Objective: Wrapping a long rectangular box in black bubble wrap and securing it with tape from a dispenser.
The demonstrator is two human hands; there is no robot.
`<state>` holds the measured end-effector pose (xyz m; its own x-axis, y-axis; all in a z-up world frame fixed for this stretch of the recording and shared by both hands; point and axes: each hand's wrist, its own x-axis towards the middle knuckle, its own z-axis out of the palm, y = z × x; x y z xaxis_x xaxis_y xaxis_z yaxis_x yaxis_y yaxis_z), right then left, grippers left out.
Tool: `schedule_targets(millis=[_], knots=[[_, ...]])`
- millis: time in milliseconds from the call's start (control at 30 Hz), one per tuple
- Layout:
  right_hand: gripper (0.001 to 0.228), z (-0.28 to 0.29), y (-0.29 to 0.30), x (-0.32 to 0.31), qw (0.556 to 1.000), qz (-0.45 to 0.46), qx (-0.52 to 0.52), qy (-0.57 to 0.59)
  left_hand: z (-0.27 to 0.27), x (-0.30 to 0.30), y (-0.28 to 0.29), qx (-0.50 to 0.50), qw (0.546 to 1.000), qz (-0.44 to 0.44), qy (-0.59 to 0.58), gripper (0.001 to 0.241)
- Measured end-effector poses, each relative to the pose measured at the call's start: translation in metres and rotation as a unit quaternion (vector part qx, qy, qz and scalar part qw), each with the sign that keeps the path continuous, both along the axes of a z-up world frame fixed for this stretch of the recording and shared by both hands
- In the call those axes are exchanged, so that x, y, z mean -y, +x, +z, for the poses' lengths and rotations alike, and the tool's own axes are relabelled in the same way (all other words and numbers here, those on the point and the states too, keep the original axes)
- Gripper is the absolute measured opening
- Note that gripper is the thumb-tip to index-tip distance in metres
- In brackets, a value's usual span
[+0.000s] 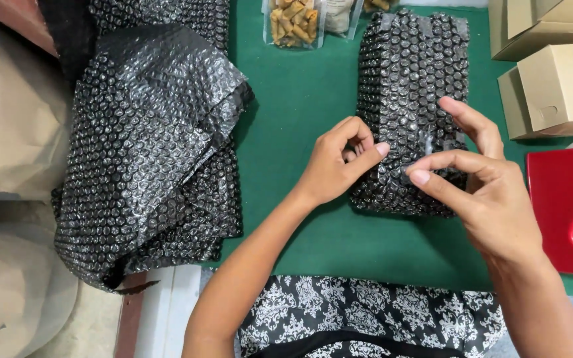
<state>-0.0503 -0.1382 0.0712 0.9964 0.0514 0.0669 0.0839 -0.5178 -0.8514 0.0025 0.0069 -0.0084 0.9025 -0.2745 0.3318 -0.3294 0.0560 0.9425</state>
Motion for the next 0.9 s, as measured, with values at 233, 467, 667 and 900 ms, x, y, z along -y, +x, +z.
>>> schedule_targets(millis=[233,467,667,900], knots=[[0.005,-0.003,0.002,-0.002,0.999,0.007,-0.001,-0.047,0.003,-0.001,-0.001,-0.001,1.0,-0.001,-0.002,0.02],[0.006,-0.013,0.003,-0.001,0.986,0.013,0.058,-0.159,-0.002,-0.001,0.0,-0.001,1.0,-0.008,0.005,0.017],[0.006,-0.02,0.002,-0.002,0.976,0.009,0.124,-0.181,0.001,-0.003,-0.002,-0.015,1.0,-0.017,-0.002,0.015],[0.007,-0.02,0.002,-0.003,0.968,0.015,0.155,-0.196,0.009,-0.003,-0.006,0.024,0.999,-0.011,0.022,0.024]])
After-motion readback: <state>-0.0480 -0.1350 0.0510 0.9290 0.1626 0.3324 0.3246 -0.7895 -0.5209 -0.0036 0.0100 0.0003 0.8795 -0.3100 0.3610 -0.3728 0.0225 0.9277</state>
